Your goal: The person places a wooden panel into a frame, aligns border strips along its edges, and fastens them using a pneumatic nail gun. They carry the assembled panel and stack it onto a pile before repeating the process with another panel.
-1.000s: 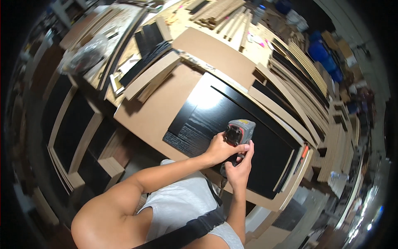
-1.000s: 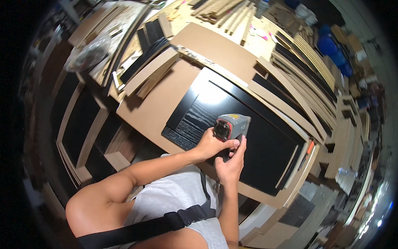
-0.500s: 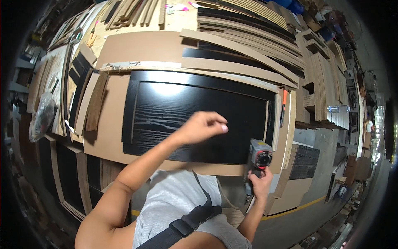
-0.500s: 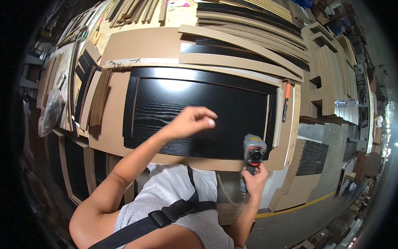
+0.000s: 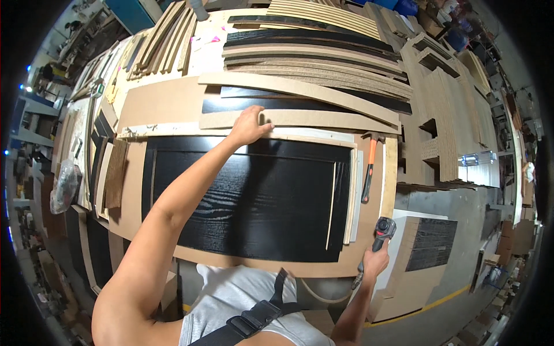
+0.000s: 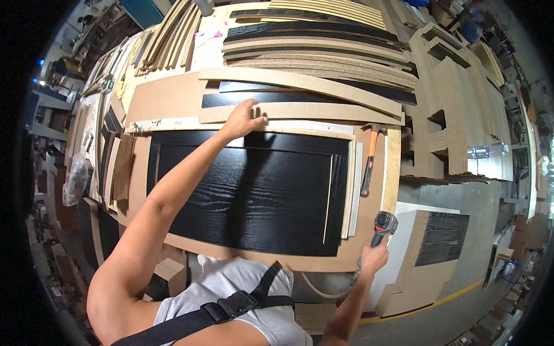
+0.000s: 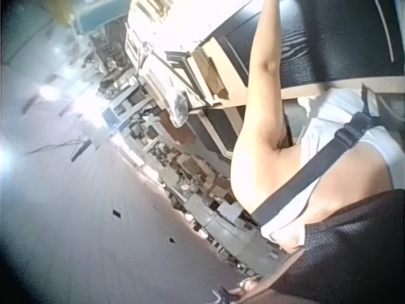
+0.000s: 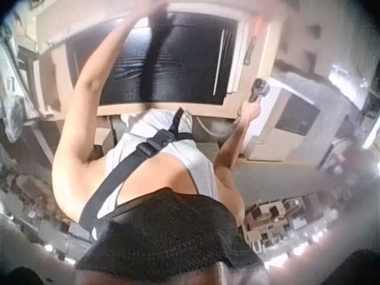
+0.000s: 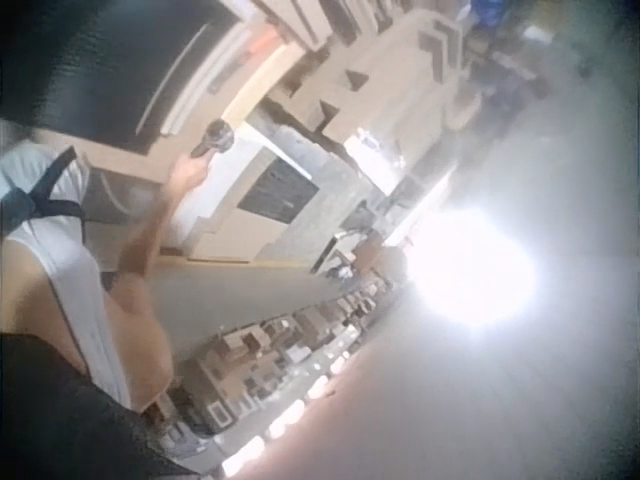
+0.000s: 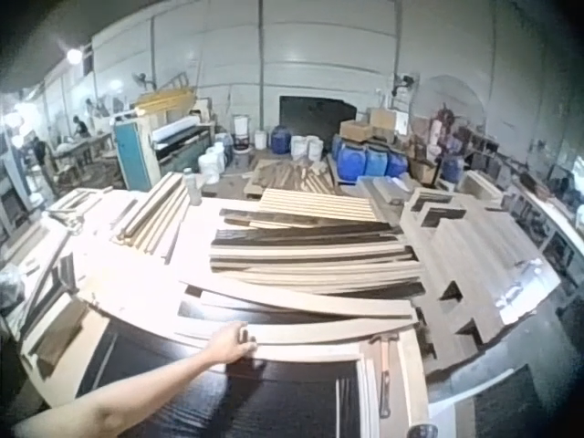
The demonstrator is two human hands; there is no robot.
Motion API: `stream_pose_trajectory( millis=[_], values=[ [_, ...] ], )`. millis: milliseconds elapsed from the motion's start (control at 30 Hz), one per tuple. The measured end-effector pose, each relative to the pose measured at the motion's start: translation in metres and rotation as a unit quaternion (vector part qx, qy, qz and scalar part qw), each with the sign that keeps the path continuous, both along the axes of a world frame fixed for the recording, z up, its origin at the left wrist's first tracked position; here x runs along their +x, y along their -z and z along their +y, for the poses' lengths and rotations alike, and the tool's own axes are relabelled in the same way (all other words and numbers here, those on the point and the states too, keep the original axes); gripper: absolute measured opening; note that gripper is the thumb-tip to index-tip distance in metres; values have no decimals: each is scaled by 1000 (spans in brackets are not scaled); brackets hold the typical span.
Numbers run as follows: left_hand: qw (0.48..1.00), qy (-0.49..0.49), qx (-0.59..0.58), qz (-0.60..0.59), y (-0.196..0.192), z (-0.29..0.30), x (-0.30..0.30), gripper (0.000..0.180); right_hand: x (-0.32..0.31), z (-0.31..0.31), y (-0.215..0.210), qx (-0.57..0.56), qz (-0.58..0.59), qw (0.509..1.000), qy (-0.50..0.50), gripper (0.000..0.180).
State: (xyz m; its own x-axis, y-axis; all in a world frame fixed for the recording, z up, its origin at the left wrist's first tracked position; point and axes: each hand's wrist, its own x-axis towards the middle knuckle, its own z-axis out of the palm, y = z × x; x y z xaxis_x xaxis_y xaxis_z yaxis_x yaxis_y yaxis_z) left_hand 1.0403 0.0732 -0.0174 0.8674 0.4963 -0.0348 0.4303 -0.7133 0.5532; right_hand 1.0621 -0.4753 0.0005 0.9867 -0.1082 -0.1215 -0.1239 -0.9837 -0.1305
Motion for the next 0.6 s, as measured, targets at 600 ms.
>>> stream_pose_trajectory(
  millis=[600],
  values=[
    [955,97,251,124,4,59,91,63,20,-20,61,126,20,992,24,78]
  ],
)
